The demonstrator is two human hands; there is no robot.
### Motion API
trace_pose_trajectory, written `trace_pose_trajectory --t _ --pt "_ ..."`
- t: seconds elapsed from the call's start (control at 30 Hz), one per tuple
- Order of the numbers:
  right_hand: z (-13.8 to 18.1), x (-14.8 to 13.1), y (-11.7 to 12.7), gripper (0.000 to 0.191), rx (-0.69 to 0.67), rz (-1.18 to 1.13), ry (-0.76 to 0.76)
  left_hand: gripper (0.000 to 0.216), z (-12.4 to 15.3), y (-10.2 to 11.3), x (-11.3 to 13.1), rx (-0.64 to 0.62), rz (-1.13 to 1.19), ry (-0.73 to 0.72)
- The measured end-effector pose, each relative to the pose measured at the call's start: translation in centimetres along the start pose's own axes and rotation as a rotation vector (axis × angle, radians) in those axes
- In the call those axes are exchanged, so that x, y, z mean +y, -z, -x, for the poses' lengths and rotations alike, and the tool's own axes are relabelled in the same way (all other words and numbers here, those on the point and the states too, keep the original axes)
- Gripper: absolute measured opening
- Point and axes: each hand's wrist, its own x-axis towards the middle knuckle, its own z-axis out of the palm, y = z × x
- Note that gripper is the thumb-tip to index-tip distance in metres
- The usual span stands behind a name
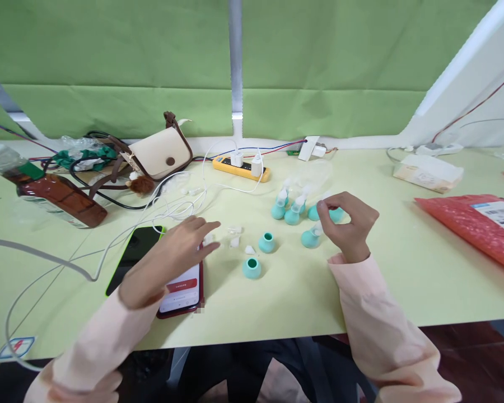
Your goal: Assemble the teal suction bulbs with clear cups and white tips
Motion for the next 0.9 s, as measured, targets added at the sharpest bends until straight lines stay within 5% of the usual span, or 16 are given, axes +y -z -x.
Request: trace_pose_trajectory --t 0.1,0.23,0.37,0.47,0.6,0.8,0.9 --pt "0.0 -0.1 0.1 0.012 0.022 -0.013 -0.003 0.078 4.5 0.0 1.0 0.108 -0.079 0.121" --pt "-0.1 -0.1 0.5 0.007 0.027 -0.025 -0.031 0.119 8.8 -4.2 1.6 0.225 -0.240 0.272" --pt "0.4 1.1 1.0 0.006 0.099 -0.026 -0.100 0.121 10.0 -8.3 1.0 0.350 -0.264 0.381" --pt "1.2 2.0 1.3 0.004 0.121 -0.032 -0.155 0.121 9.9 -9.5 0.2 0.428 -0.281 0.392" --pt "2.3 2.2 1.8 0.012 -0.007 -0.069 -0.233 0.116 9.4 -9.6 -1.1 0.477 -0.330 0.414" --pt "4.5 1.3 2.3 0.052 -0.224 -0.075 -0.354 0.097 8.3 -9.4 -1.9 0.497 -0.360 0.476" --pt "5.8 1.6 1.7 0.041 -0.348 -0.045 -0.377 0.081 8.0 -8.9 -1.5 0.482 -0.346 0.480"
